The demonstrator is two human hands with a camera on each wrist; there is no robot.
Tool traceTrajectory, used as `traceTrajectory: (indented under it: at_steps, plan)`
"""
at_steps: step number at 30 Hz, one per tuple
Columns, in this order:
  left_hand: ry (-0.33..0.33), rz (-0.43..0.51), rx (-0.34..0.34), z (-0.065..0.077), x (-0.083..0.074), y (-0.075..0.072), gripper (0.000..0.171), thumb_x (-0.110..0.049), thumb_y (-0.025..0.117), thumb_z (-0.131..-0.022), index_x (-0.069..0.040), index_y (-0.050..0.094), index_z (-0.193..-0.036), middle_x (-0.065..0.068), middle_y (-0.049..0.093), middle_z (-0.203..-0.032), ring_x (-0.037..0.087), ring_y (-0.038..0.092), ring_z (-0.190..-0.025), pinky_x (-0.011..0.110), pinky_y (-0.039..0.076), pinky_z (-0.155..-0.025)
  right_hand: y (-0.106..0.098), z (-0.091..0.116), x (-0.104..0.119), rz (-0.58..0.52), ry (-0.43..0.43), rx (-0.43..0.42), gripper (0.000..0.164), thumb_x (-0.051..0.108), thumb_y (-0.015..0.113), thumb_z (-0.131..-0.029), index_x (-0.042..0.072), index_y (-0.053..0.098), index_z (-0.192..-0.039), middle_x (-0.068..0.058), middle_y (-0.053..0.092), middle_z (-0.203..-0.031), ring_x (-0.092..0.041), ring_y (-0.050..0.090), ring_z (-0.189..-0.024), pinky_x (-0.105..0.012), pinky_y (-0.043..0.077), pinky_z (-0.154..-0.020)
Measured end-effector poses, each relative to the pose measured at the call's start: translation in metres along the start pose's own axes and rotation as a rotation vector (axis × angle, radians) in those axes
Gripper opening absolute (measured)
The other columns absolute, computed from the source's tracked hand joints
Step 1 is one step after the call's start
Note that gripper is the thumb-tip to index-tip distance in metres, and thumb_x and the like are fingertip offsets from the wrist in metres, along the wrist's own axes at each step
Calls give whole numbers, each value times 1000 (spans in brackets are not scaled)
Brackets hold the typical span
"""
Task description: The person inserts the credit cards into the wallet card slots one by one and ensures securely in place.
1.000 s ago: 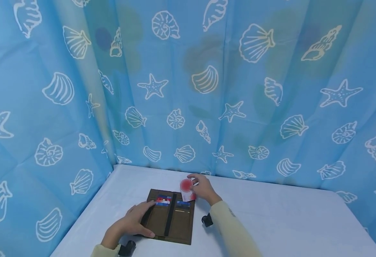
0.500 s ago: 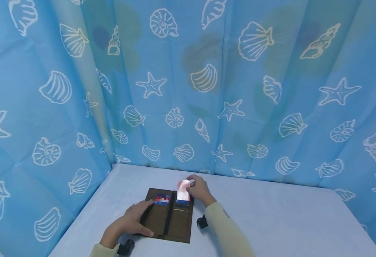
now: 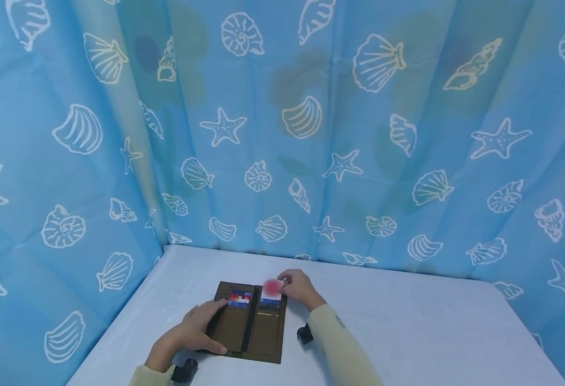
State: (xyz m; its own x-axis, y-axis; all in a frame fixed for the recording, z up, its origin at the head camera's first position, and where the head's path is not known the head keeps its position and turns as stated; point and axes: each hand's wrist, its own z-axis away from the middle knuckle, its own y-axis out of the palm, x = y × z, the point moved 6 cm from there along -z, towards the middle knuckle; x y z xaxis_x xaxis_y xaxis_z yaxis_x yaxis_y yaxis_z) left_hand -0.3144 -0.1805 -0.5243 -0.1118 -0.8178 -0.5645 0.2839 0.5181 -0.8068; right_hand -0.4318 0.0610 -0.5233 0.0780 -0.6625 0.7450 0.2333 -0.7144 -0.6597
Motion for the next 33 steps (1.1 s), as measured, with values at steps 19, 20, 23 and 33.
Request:
traceTrajectory:
  at_steps: [19, 20, 23, 33]
  plan:
    - [-43, -30, 1, 4, -2, -2, 107, -44, 92, -64, -12, 37, -151, 14, 42, -154, 38, 31, -146, 68, 13, -119, 10, 14, 5, 11, -61, 82, 14, 10, 64, -91, 11, 72, -102, -3, 64, -95, -20, 55, -90, -36, 54, -81]
    - [-40, -32, 0, 3, -2, -1, 107, -43, 92, -64, -12, 37, -151, 14, 42, -154, 38, 31, -145, 68, 14, -119, 10, 15, 5, 14, -55, 83, 13, 11, 64, -91, 11, 72, -101, -3, 64, -94, -19, 55, -89, -35, 54, -81]
    - [-34, -33, -11, 3, -5, -2, 107, -43, 92, -63, -12, 38, -149, 14, 44, -152, 38, 34, -144, 69, 16, -118, 11, 17, 5, 19, -49, 84, 11, 15, 66, -91, 11, 72, -99, -3, 64, -93, -19, 55, -86, -33, 54, -78]
    - [-38, -51, -16, -1, -4, 0, 107, -43, 93, -63, -11, 39, -149, 14, 44, -152, 38, 36, -142, 69, 18, -118, 17, 21, 2, 44, -116, 160, 40, 31, 87, -74, 10, 67, -103, -2, 57, -94, -19, 52, -86, -29, 49, -72]
